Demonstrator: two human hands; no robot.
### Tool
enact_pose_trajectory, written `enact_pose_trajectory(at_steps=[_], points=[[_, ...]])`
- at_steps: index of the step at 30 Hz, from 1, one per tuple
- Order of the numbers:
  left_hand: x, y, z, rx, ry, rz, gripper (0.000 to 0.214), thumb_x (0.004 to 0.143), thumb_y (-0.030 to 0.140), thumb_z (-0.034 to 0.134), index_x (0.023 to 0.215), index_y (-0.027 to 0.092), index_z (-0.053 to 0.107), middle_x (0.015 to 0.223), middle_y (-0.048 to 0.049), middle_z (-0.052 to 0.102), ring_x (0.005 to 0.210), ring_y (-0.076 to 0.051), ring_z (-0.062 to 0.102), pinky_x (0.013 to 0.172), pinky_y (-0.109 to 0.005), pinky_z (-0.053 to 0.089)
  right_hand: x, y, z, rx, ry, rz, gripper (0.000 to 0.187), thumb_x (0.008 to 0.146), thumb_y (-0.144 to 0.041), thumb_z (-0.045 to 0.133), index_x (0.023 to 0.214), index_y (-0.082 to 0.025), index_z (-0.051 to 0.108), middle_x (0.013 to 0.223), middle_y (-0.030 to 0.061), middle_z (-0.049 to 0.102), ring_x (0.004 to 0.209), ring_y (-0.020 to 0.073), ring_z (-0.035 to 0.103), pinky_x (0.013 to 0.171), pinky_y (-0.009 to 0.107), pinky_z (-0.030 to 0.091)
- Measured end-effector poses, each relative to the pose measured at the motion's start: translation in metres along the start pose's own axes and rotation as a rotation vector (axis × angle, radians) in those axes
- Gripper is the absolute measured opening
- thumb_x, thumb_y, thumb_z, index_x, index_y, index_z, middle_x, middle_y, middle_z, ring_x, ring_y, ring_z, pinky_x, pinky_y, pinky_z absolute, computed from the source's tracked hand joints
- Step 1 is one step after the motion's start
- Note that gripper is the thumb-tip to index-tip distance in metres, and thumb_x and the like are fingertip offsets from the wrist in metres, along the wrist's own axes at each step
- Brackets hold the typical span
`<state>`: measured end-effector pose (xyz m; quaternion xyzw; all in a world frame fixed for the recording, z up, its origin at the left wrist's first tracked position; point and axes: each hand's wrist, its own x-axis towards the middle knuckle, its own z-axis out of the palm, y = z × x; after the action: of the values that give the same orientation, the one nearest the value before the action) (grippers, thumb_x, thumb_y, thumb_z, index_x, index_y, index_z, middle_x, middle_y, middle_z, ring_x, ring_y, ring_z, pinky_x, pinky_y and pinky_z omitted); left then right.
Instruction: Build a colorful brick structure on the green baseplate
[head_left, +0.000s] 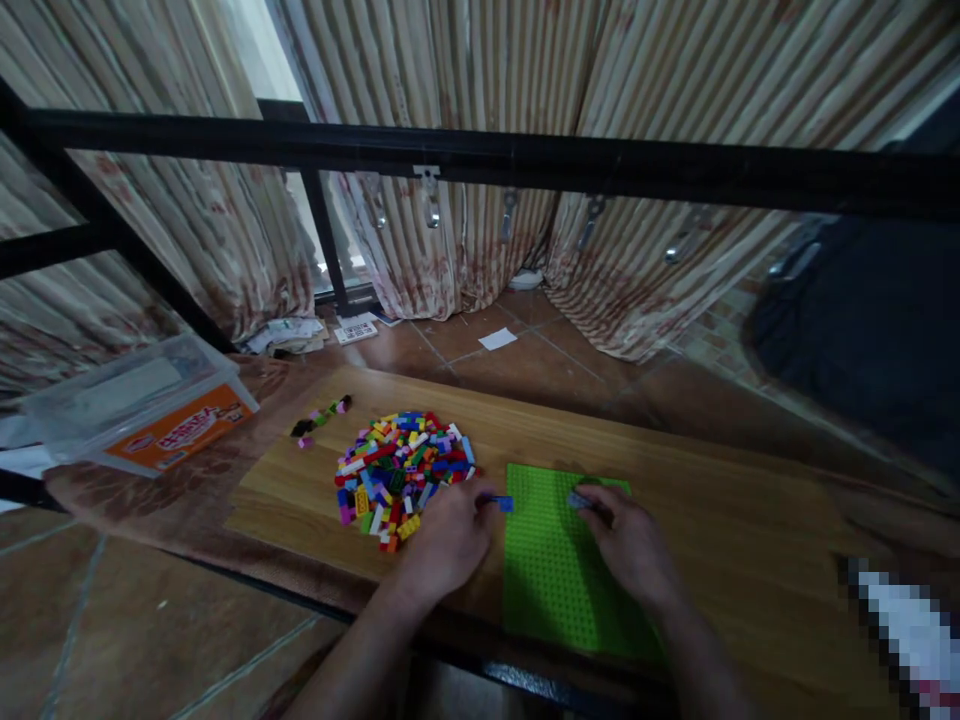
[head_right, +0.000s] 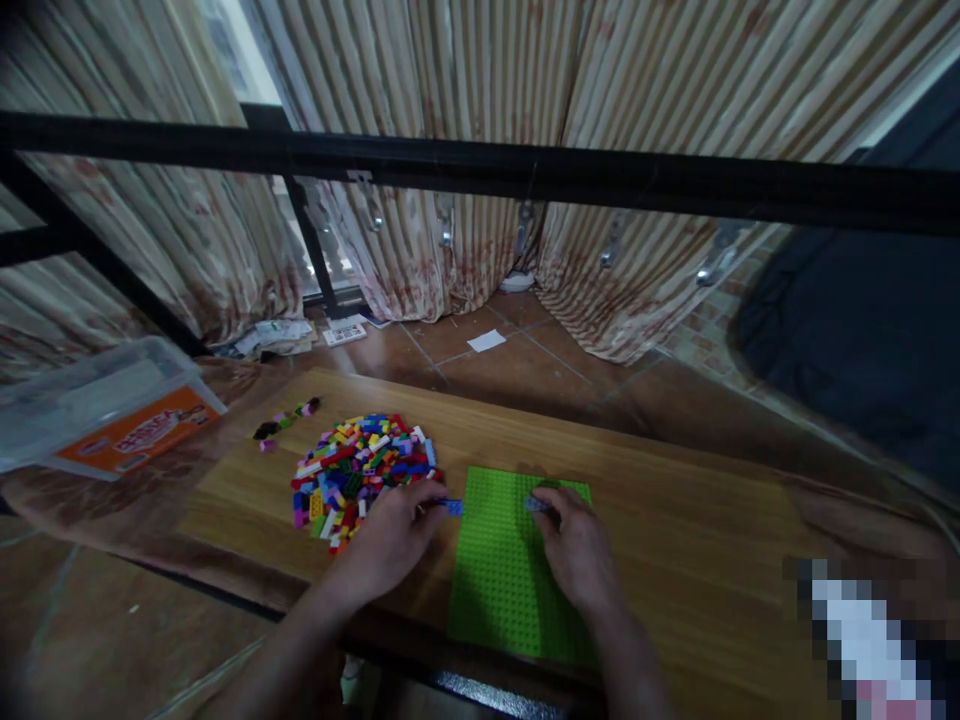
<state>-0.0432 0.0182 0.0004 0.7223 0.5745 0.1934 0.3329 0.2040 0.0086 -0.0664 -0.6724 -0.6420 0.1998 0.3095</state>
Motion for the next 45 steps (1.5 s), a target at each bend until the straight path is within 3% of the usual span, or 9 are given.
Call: enact_pose_trajectory(at_steps=[4,9,16,20,28,38,45], points=[[0.015,0.010,0.039,-0.049,-0.043,-0.023,0.018,0.086,0.020,0.050,0.096,0.019,0.065,0.089,-0.0041,0.071,0.083,-0.016,0.066,0.073,-0.024,0.046,0.000,0.003,-0.008,0.005,-0.014,-0.005,0.022,0.082,-0.031,0.052,0.096,-0.023,0.066,0.100,0.0050,0.068,0.095,0.0223,0.062,0.090,0.041,0.046],[0.030,0.015,0.058,0.038,-0.021,-0.018,0.018,0.088,0.023,0.049,0.097,0.021,0.064,0.090,-0.0034,0.072,0.085,-0.017,0.067,0.076,-0.025,0.047,0.002,0.010,-0.016,0.000,-0.013,-0.033,0.021,0.083,-0.031,0.052,0.096,-0.024,0.066,0.100,0.0052,0.068,0.097,0.0226,0.061,0.091,0.040,0.045],[0.039,0.027,0.067,0.281,-0.026,0.049,0.021,0.093,0.029,0.046,0.103,0.023,0.063,0.096,-0.0045,0.070,0.089,-0.019,0.066,0.078,-0.028,0.048,0.006,0.012,-0.017,0.098,0.079,-0.031,0.024,0.086,-0.034,0.051,0.102,-0.023,0.065,0.107,0.0058,0.066,0.100,0.0219,0.061,0.091,0.038,0.046],[0.040,0.030,0.068,0.400,-0.013,0.057,0.022,0.093,0.028,0.045,0.101,0.021,0.064,0.107,-0.0080,0.065,0.093,-0.020,0.064,0.079,-0.028,0.048,0.009,0.006,-0.006,0.138,0.040,-0.082,0.022,0.087,-0.031,0.051,0.103,-0.024,0.063,0.104,0.0050,0.066,0.099,0.0208,0.060,0.091,0.037,0.046],[0.038,0.021,0.071,0.349,-0.005,0.190,0.023,0.090,0.023,0.048,0.109,0.026,0.061,0.112,-0.0045,0.060,0.093,-0.018,0.061,0.081,-0.028,0.048,0.001,0.005,-0.008,0.037,-0.068,-0.145,0.016,0.087,-0.020,0.053,0.097,-0.024,0.065,0.097,0.0034,0.066,0.095,0.0210,0.058,0.087,0.037,0.044],[0.040,0.017,0.074,0.330,-0.004,0.215,0.021,0.090,0.025,0.050,0.105,0.026,0.065,0.109,-0.0038,0.061,0.092,-0.016,0.062,0.081,-0.026,0.048,-0.004,0.005,-0.004,-0.021,-0.045,-0.215,0.018,0.083,-0.016,0.059,0.095,-0.027,0.067,0.092,0.0014,0.066,0.092,0.0211,0.056,0.084,0.037,0.042],[0.039,0.020,0.077,0.346,0.017,0.190,0.024,0.091,0.024,0.048,0.105,0.026,0.067,0.110,-0.0040,0.063,0.091,-0.017,0.063,0.079,-0.026,0.049,-0.006,0.005,-0.006,-0.014,-0.043,-0.205,0.016,0.086,-0.022,0.058,0.098,-0.025,0.069,0.093,0.0029,0.066,0.093,0.0211,0.057,0.084,0.036,0.043]])
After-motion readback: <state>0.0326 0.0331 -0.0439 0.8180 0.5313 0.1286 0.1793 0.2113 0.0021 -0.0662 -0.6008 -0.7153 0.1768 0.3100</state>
